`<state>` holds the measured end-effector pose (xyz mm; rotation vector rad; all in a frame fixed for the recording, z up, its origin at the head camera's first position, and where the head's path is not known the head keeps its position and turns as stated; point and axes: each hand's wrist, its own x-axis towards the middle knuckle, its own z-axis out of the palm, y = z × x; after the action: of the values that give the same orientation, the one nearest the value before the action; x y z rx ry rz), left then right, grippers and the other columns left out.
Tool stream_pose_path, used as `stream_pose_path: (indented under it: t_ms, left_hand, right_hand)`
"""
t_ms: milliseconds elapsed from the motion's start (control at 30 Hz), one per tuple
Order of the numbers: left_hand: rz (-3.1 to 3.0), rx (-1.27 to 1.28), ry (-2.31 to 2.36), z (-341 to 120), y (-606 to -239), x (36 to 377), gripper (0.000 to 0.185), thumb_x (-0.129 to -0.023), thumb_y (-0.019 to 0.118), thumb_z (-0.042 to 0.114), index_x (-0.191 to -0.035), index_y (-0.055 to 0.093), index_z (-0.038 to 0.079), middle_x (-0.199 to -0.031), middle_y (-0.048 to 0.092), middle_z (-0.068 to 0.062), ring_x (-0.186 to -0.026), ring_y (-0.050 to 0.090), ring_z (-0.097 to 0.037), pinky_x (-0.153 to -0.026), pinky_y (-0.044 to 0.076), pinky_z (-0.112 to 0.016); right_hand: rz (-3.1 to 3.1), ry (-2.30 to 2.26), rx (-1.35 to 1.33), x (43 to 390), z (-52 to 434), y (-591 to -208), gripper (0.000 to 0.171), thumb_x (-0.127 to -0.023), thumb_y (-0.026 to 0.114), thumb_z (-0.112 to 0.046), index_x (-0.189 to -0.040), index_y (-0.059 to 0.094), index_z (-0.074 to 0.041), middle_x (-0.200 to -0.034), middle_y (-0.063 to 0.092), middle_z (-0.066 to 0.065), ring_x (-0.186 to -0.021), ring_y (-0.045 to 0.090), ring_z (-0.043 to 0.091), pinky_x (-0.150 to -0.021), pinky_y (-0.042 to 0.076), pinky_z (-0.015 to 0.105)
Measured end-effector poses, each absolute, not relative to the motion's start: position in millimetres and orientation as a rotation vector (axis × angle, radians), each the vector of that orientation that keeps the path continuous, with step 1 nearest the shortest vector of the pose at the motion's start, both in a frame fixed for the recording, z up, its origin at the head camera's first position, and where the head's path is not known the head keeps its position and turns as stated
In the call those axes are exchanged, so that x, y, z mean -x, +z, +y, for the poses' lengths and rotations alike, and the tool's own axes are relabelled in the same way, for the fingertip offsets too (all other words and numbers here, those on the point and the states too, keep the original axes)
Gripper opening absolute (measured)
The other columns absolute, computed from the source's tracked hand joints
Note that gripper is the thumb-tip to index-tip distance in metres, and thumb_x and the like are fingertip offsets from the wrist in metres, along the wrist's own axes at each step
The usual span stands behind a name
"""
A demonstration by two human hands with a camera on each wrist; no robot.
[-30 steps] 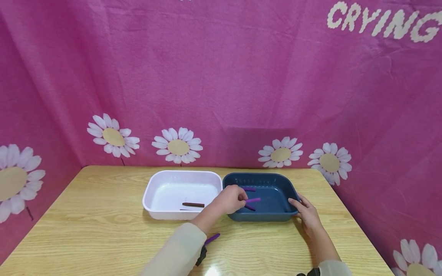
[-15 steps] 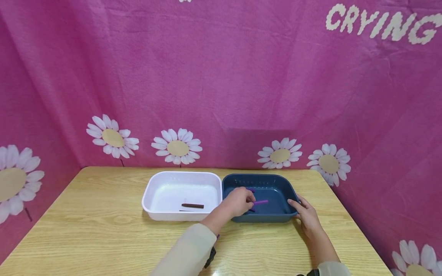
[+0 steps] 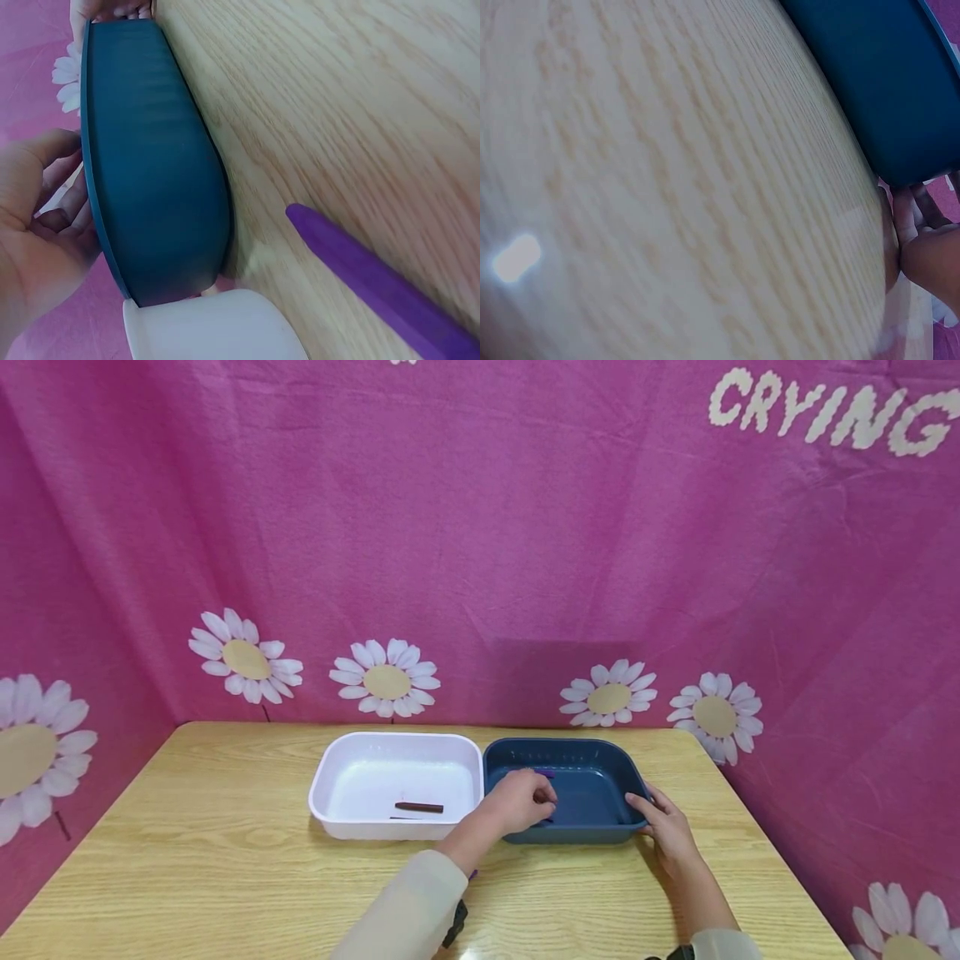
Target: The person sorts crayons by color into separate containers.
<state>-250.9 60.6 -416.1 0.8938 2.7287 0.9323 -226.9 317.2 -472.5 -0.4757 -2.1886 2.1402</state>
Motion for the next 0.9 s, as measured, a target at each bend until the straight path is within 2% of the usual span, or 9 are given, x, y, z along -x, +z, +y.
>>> stream_pose_path:
  t_ms: [167, 467, 700, 900]
  left_hand:
    - [2.702, -0.89, 0.984, 54, -414, 248, 0.014, -0.087, 0.064, 0.018, -0.097, 0.071, 0.01, -0.093, 0.069, 0.001, -0.087, 0.062, -0.009, -0.079, 0.05, -0.021]
    - [2.66, -0.897, 1.066, 40, -416, 236, 0.012, -0.085, 0.068, 0.017, -0.093, 0.071, 0.01, -0.084, 0.068, 0.002, -0.077, 0.058, -0.004, -0.07, 0.049, -0.018]
    - [2.667, -0.913, 1.082, 23, -412, 224, 0.017, -0.086, 0.067, 0.021, -0.097, 0.07, 0.009, -0.089, 0.064, 0.004, -0.081, 0.057, -0.006, -0.073, 0.048, -0.019]
    - [2.707, -0.947, 1.108, 7, -404, 212, 0.015, -0.085, 0.067, 0.022, -0.095, 0.07, 0.012, -0.087, 0.062, 0.004, -0.079, 0.055, -0.006, -0.073, 0.047, -0.02]
  right_hand:
    - [-2.203, 2.135, 0.469, 227, 318, -473, 0.064, -0.09, 0.061, -0.028, -0.144, 0.034, -0.006, -0.088, 0.056, -0.025, -0.082, 0.062, -0.001, -0.073, 0.05, 0.016]
    - [-2.216, 2.133, 0.474, 227, 320, -473, 0.063, -0.09, 0.06, -0.029, -0.144, 0.034, -0.008, -0.091, 0.056, -0.023, -0.082, 0.062, -0.002, -0.075, 0.05, 0.016]
    - [-2.197, 2.141, 0.474, 228, 320, -475, 0.064, -0.09, 0.061, -0.028, -0.144, 0.034, -0.006, -0.087, 0.057, -0.024, -0.08, 0.062, -0.001, -0.073, 0.05, 0.016]
    - [-2.182, 2.136, 0.478, 228, 319, -475, 0.065, -0.089, 0.062, -0.028, -0.143, 0.035, -0.005, -0.086, 0.058, -0.024, -0.079, 0.062, -0.001, -0.071, 0.05, 0.017]
